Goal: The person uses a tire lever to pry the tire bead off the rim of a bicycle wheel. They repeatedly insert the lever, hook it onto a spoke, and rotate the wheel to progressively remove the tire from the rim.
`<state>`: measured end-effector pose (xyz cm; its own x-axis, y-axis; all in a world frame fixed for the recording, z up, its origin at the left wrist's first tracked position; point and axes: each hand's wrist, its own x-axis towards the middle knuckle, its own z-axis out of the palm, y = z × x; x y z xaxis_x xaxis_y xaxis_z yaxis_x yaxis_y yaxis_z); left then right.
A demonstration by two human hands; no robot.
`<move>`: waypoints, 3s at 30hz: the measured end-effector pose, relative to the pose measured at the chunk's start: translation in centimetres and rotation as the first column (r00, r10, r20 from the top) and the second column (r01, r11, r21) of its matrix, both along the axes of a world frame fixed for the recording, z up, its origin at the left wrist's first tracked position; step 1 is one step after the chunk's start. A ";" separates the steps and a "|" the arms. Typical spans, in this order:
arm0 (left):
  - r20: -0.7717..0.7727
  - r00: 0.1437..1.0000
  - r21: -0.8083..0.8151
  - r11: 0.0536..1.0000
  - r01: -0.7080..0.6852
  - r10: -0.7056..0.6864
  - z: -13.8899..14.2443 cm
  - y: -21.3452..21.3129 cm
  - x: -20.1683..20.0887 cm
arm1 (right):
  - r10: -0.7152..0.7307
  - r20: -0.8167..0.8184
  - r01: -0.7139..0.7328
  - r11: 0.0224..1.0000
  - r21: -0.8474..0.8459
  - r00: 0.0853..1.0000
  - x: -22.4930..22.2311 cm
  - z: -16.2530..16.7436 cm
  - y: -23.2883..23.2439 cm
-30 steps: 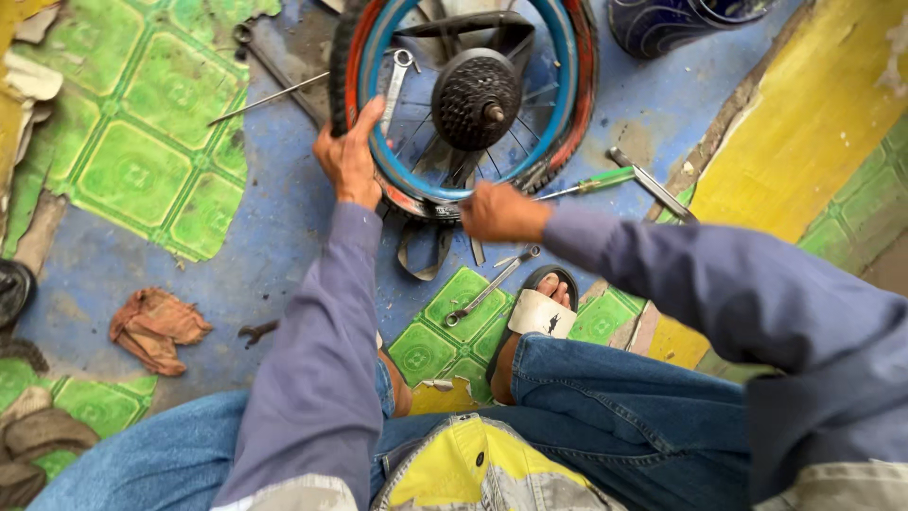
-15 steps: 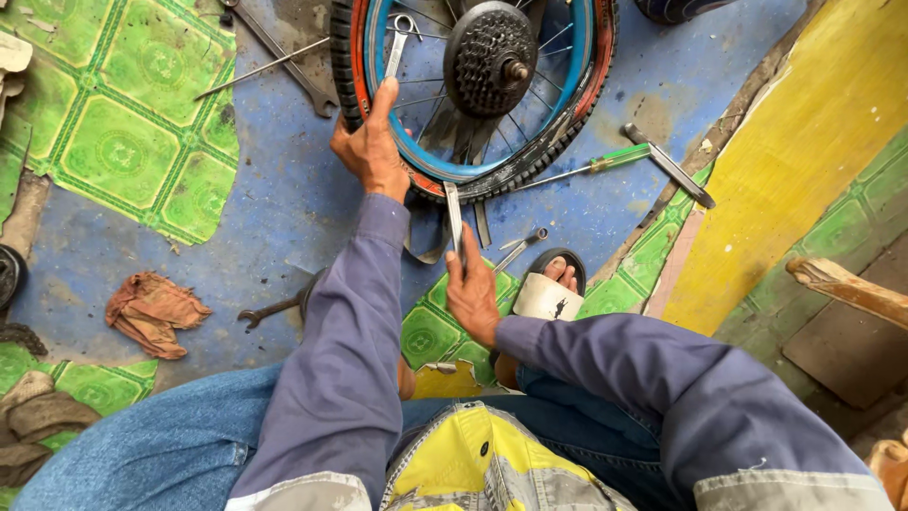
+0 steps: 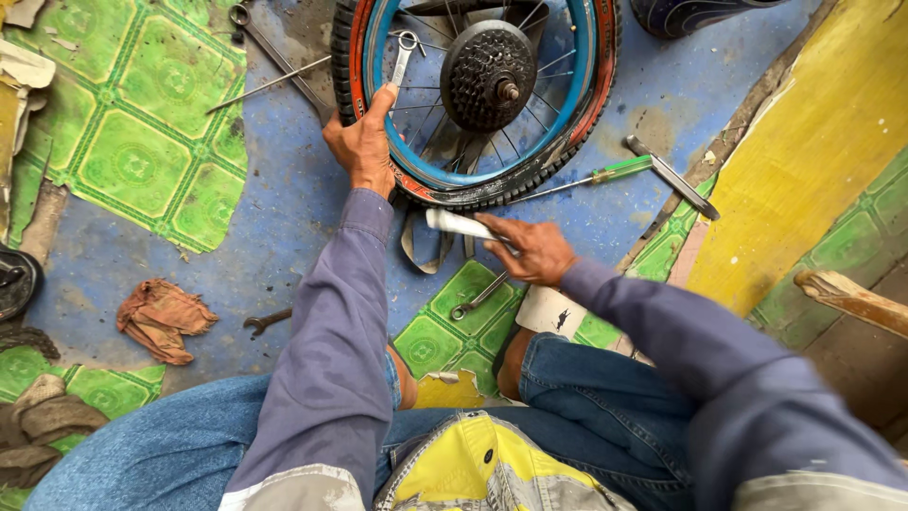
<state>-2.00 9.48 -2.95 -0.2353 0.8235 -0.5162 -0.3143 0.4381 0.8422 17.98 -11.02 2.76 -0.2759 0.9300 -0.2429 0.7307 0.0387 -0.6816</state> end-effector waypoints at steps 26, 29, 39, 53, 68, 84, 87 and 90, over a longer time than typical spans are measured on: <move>-0.902 -0.140 -0.267 0.273 0.924 -0.408 0.6 -10.2 3.7 | 0.044 0.295 0.021 0.977 -0.214 0.955 7.1 1.6 6.8; -0.895 -0.167 -0.298 0.277 0.913 -0.412 0.7 -10.2 4.2 | 0.004 0.227 0.021 0.994 -0.107 0.974 7.0 1.3 7.1; -0.900 -0.209 -0.322 0.260 0.910 -0.383 1.5 -10.8 4.5 | 0.166 0.219 -0.102 0.956 -0.276 0.962 7.4 1.5 10.4; -0.890 -0.127 -0.290 0.329 0.899 -0.437 1.5 -11.6 3.0 | 0.341 0.335 -0.314 0.940 -0.134 0.878 6.9 5.2 13.8; -0.896 -0.202 -0.323 0.269 0.907 -0.394 2.8 -8.7 0.5 | 0.439 0.380 -0.413 0.898 -0.153 0.814 4.8 4.8 15.3; -0.904 -0.035 -0.202 0.353 0.914 -0.426 1.4 -10.4 -0.4 | 0.516 0.501 -0.517 0.842 -0.150 0.695 2.2 4.7 16.1; -0.898 -0.014 -0.188 0.356 0.915 -0.439 1.5 -10.2 -0.4 | 0.530 0.531 -0.531 0.830 -0.168 0.661 1.7 4.4 16.3; -0.912 -0.018 -0.190 0.382 0.904 -0.411 1.8 -10.1 -0.4 | 0.562 0.562 -0.548 0.808 -0.218 0.606 1.0 3.7 16.8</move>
